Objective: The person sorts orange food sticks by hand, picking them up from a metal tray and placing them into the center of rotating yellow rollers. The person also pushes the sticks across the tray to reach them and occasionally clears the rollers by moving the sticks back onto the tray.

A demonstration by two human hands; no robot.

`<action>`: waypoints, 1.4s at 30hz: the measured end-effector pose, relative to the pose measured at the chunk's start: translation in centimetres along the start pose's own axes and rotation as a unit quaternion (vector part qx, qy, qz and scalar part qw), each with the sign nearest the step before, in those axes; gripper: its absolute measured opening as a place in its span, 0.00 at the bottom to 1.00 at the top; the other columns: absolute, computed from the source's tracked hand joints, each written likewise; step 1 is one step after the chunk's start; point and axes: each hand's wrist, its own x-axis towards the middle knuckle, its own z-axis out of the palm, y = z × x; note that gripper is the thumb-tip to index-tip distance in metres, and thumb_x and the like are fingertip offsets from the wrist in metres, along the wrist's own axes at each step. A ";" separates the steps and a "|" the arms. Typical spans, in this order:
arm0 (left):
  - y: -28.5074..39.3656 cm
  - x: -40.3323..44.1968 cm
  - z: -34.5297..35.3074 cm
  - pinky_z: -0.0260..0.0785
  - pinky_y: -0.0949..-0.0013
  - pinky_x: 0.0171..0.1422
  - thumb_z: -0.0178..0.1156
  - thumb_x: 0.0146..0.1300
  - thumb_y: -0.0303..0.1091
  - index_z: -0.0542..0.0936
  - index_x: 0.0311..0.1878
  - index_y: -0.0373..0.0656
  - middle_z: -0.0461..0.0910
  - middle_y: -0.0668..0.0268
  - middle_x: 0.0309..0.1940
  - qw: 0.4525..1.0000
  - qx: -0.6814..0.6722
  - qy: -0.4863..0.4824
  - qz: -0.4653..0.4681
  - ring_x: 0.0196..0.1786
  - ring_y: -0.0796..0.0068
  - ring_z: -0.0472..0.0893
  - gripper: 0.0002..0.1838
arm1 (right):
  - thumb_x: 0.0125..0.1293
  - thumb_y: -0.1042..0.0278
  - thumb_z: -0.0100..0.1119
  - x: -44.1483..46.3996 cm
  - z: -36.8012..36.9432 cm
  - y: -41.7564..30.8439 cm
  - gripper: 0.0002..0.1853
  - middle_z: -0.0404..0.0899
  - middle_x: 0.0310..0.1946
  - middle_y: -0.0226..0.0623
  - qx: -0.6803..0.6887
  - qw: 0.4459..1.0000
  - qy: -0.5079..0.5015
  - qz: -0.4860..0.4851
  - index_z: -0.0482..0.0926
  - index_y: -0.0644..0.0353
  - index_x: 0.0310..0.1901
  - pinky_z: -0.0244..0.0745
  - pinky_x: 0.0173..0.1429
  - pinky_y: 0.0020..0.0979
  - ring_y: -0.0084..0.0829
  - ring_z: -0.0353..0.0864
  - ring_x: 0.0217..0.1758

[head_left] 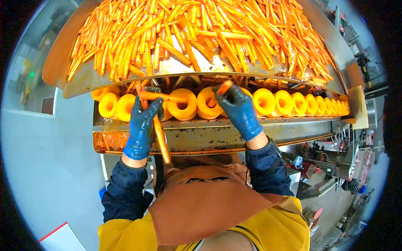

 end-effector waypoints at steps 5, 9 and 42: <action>-0.9 2.3 0.5 0.67 0.78 0.36 0.62 0.59 0.29 0.77 0.48 0.41 0.77 0.73 0.35 0.964 0.248 -0.096 0.019 0.34 0.85 0.72 0.13 | 0.55 0.59 0.67 -1.3 0.7 0.5 0.20 0.80 0.33 0.40 -0.108 0.990 0.062 -0.063 0.78 0.56 0.49 0.75 0.37 0.31 0.33 0.79 0.30; 1.2 4.3 0.6 0.66 0.80 0.37 0.61 0.61 0.30 0.78 0.47 0.41 0.77 0.72 0.35 0.970 0.181 0.092 0.130 0.34 0.85 0.72 0.11 | 0.59 0.68 0.63 -1.9 -0.8 0.3 0.15 0.79 0.30 0.38 -0.075 0.995 0.037 -0.054 0.78 0.56 0.48 0.73 0.34 0.30 0.31 0.77 0.27; 5.2 9.5 -4.8 0.66 0.60 0.61 0.71 0.48 0.42 0.73 0.55 0.41 0.75 0.49 0.51 0.686 0.614 0.063 0.386 0.53 0.53 0.76 0.31 | 0.59 0.64 0.61 7.1 -6.1 -1.4 0.09 0.80 0.34 0.43 -0.278 0.934 0.033 -0.222 0.82 0.58 0.39 0.74 0.42 0.36 0.42 0.79 0.38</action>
